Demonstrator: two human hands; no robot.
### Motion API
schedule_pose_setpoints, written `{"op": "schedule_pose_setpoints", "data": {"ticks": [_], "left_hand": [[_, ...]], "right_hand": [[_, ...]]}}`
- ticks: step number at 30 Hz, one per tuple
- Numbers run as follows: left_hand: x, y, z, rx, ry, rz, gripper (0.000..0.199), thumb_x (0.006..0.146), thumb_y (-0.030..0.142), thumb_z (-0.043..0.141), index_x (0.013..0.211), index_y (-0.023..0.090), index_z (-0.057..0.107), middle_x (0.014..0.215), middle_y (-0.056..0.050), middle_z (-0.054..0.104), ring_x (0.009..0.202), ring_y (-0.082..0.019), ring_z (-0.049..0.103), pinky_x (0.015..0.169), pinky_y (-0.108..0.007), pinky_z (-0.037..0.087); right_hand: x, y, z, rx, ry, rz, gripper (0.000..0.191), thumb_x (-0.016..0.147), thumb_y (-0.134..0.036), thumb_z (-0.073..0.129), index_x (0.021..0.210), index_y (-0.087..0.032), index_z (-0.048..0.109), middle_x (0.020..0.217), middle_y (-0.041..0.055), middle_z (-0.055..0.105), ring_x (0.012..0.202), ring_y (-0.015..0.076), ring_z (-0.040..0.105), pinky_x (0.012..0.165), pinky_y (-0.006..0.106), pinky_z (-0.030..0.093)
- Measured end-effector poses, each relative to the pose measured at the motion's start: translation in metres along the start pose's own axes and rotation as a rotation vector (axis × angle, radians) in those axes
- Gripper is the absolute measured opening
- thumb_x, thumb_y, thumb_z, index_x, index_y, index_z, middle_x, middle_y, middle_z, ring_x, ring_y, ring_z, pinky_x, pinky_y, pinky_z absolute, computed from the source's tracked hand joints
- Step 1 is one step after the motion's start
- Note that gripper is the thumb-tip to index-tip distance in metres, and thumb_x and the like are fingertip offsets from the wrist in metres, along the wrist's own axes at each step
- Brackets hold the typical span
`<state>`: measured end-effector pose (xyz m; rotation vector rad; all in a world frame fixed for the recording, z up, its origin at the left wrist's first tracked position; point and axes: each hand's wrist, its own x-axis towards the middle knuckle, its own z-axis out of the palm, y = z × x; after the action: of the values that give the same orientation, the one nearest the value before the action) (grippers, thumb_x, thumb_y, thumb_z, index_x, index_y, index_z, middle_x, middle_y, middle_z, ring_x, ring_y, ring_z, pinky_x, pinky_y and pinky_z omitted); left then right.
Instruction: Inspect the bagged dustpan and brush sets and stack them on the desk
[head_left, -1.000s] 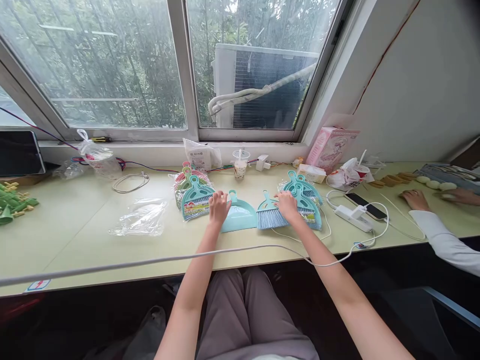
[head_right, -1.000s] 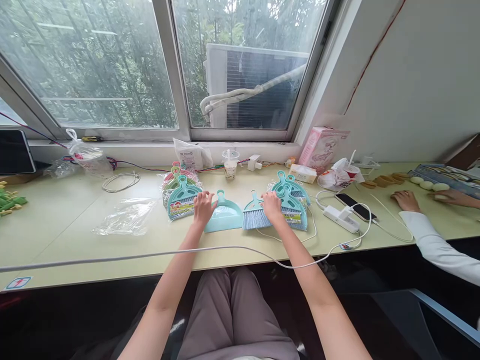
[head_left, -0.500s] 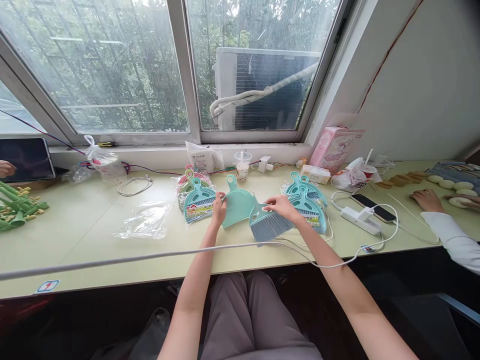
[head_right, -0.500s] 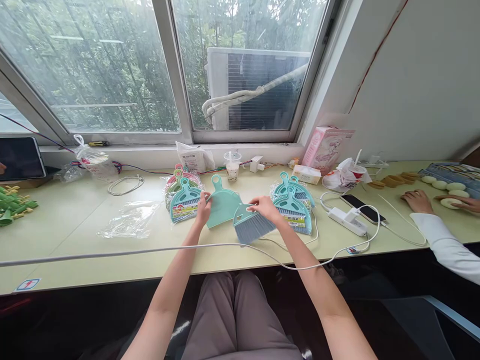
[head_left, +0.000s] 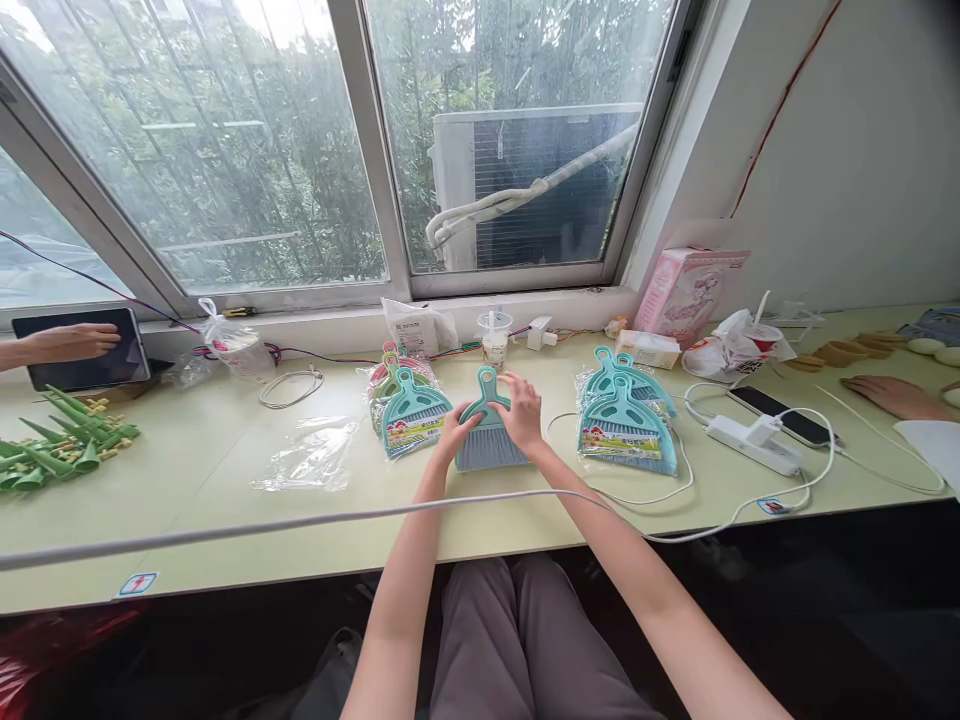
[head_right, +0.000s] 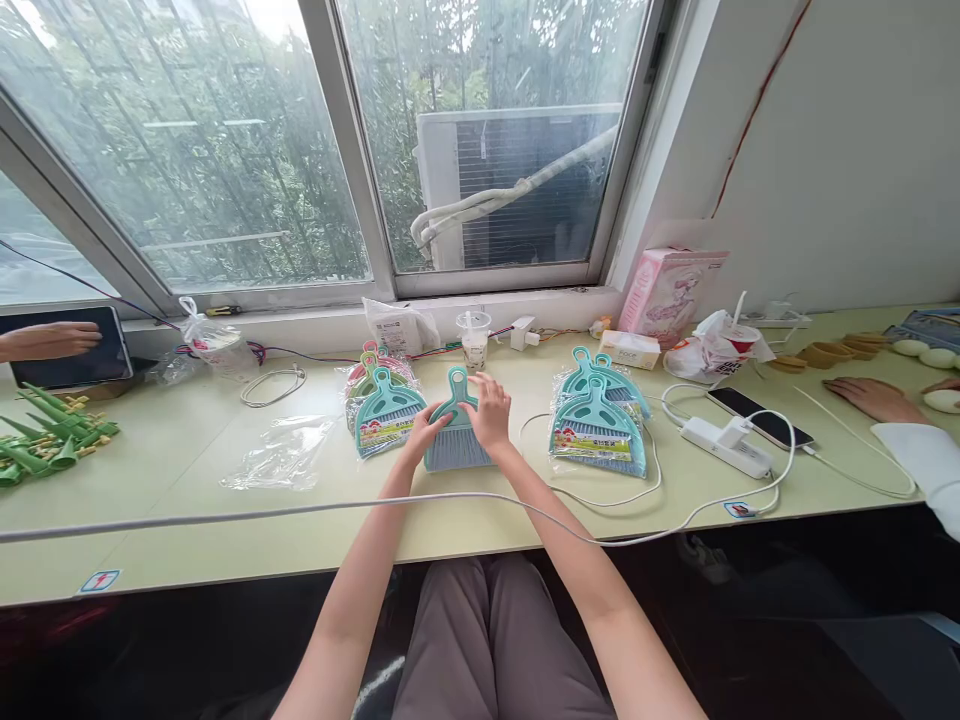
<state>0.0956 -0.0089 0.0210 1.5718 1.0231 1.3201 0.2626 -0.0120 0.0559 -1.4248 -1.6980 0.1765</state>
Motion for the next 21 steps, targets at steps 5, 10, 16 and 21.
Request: {"op": "schedule_pose_setpoints", "data": {"ticks": [5, 10, 16, 21], "left_hand": [[-0.002, 0.004, 0.001, -0.002, 0.006, -0.013, 0.045, 0.081, 0.052, 0.065, 0.109, 0.018, 0.072, 0.106, -0.007, 0.073, 0.098, -0.025, 0.064, 0.085, -0.033, 0.048], [-0.003, 0.007, 0.002, -0.028, 0.037, -0.004, 0.038, 0.077, 0.048, 0.07, 0.1, 0.018, 0.076, 0.092, -0.005, 0.074, 0.086, -0.023, 0.064, 0.077, -0.032, 0.047], [-0.005, 0.012, -0.001, -0.091, 0.046, -0.074, 0.036, 0.072, 0.044, 0.076, 0.097, 0.019, 0.077, 0.09, -0.004, 0.073, 0.085, -0.023, 0.063, 0.077, -0.031, 0.046], [0.0, 0.004, -0.017, -0.283, 0.29, -0.215, 0.037, 0.07, 0.043, 0.078, 0.099, 0.02, 0.074, 0.093, -0.005, 0.072, 0.09, -0.023, 0.065, 0.08, -0.032, 0.049]], "right_hand": [[0.021, 0.011, 0.004, 0.217, -0.304, 0.241, 0.033, 0.081, -0.036, 0.071, 0.112, -0.026, 0.071, 0.117, 0.0055, 0.073, 0.114, 0.0244, 0.066, 0.096, 0.036, 0.05], [0.021, 0.015, 0.014, 0.25, -0.257, 0.364, 0.032, 0.072, -0.041, 0.076, 0.1, -0.024, 0.076, 0.11, 0.0069, 0.075, 0.109, 0.0269, 0.068, 0.093, 0.038, 0.052], [0.023, 0.024, 0.008, 0.515, -0.325, 0.269, 0.04, 0.078, -0.05, 0.07, 0.105, -0.021, 0.075, 0.11, 0.0096, 0.075, 0.108, 0.0263, 0.068, 0.092, 0.038, 0.054], [0.007, 0.05, -0.015, 0.427, -0.384, 0.13, 0.047, 0.101, -0.042, 0.03, 0.133, -0.022, 0.06, 0.134, 0.0102, 0.063, 0.126, 0.0234, 0.058, 0.102, 0.042, 0.048]]}}
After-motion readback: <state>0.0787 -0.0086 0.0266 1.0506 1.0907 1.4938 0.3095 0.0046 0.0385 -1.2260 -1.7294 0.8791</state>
